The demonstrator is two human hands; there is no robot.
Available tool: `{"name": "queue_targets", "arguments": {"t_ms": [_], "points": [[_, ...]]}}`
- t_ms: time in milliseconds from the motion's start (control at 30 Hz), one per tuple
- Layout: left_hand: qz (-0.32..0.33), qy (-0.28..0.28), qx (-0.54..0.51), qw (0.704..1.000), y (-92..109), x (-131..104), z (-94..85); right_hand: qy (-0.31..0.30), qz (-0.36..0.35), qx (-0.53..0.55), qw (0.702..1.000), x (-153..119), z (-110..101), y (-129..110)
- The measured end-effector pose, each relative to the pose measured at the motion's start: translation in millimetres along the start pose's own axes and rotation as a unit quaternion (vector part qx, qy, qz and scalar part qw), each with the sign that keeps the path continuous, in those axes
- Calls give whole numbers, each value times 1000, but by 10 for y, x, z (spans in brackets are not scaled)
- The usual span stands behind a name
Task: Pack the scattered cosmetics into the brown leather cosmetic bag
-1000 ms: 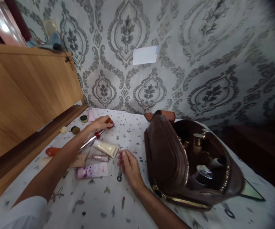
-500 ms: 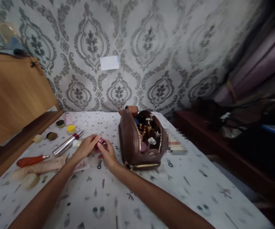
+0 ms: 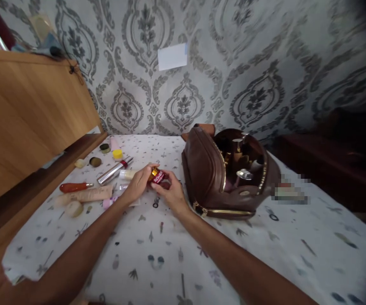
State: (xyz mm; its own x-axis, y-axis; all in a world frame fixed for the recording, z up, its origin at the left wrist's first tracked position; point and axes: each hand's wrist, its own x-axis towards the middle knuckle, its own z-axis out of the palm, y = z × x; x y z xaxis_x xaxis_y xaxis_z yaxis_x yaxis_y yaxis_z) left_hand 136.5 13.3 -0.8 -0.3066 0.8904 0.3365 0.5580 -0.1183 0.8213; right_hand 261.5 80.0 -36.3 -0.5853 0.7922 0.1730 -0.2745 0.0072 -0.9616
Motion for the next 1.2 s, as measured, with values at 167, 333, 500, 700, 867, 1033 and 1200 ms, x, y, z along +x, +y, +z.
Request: {"name": "queue_targets", "arguments": {"t_ms": [167, 333, 500, 700, 867, 1033, 1200], "points": [[13, -16, -39, 999, -30, -8, 15, 13, 5, 14, 1000, -26, -9, -15], [34, -35, -29, 998, -34, -12, 6, 13, -5, 0, 1000, -36, -15, -5], [26, -46, 2, 999, 10, -24, 5, 10, -12, -27, 1000, -45, -11, 26], [18, -47, 10, 999, 53, -48, 26, 26, -32, -69, 997, -79, -16, 18], [26, -48, 13, 998, 53, -56, 21, 35, -55, -105, 992, -96, -22, 49], [48, -55, -16, 997, 39, -66, 19, 51, -77, -106, 990, -111, -15, 34], [60, -38, -27, 997, 69, -67, 20, 77, -115, -145, 980, -150, -9, -38]]}}
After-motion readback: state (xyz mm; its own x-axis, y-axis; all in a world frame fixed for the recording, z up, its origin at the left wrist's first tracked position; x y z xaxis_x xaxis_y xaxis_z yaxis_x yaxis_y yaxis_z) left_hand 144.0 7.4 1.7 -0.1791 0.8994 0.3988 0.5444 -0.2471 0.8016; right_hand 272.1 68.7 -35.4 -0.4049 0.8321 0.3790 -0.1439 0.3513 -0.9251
